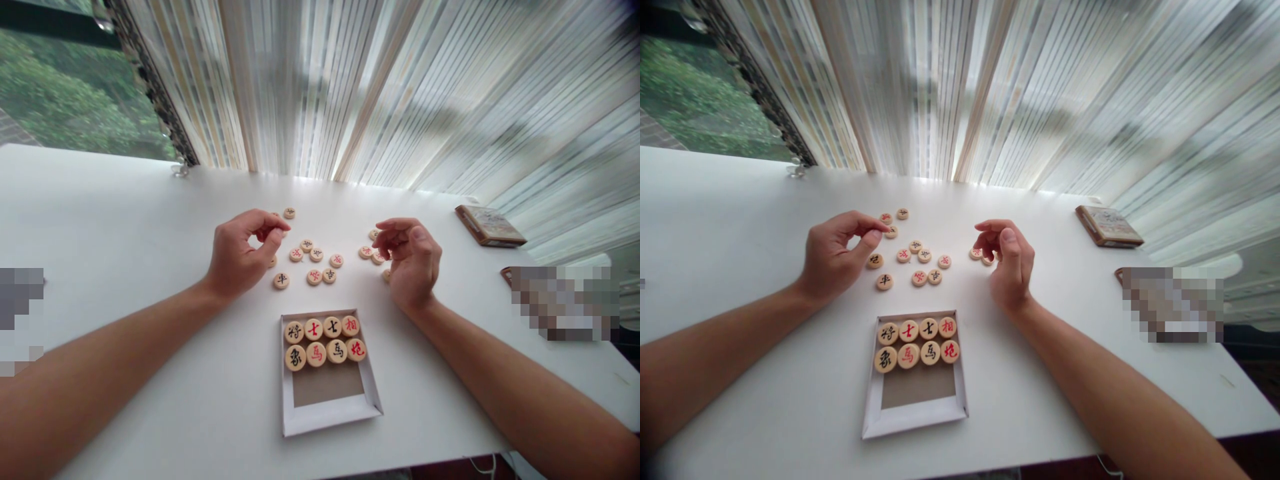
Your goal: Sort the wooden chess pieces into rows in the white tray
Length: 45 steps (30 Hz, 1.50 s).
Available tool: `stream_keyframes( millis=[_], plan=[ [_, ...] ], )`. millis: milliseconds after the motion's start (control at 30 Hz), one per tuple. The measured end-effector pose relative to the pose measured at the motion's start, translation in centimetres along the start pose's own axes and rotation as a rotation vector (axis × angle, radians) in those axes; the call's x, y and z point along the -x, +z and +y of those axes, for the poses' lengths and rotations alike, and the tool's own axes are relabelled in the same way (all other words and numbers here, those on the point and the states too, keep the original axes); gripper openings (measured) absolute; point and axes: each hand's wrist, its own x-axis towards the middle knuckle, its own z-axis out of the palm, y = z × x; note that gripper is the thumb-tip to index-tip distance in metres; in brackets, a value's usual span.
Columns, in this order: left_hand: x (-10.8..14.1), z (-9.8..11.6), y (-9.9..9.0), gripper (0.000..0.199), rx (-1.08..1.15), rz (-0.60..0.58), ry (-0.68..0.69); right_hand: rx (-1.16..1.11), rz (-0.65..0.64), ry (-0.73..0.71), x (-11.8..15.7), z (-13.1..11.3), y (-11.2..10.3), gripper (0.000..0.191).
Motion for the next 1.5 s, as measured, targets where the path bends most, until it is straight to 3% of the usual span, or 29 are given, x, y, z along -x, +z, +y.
stream_keyframes(
  millis=[400,700,867,1100,1333,1500],
  plan=[
    [0.0,0.0,-0.1,0.014,-0.002,0.0,0.015,0.015,0.061,-0.034,-0.5,-0.3,-0.3,0.044],
    [0.0,0.0,-0.1,0.015,-0.006,0.0,0.007,0.039,0.237,-0.1,-3.8,0.4,-2.6,0.044],
    [0.0,-0.3,-0.1,0.014,-0.002,0.007,0.02,0.066,0.266,-0.085,-4.4,1.5,-3.4,0.037],
    [0.0,-0.4,-0.1,0.013,0.019,0.007,0.01,0.366,0.128,-0.007,-4.6,3.7,-4.3,0.025],
    [0.1,-0.3,-0.1,0.015,0.034,-0.001,0.011,0.569,-0.188,0.111,-4.6,4.9,-4.9,0.036],
    [0.1,-0.3,0.0,0.015,0.053,-0.007,0.004,0.669,-0.306,0.125,-4.7,4.8,-5.0,0.034]
  ],
)
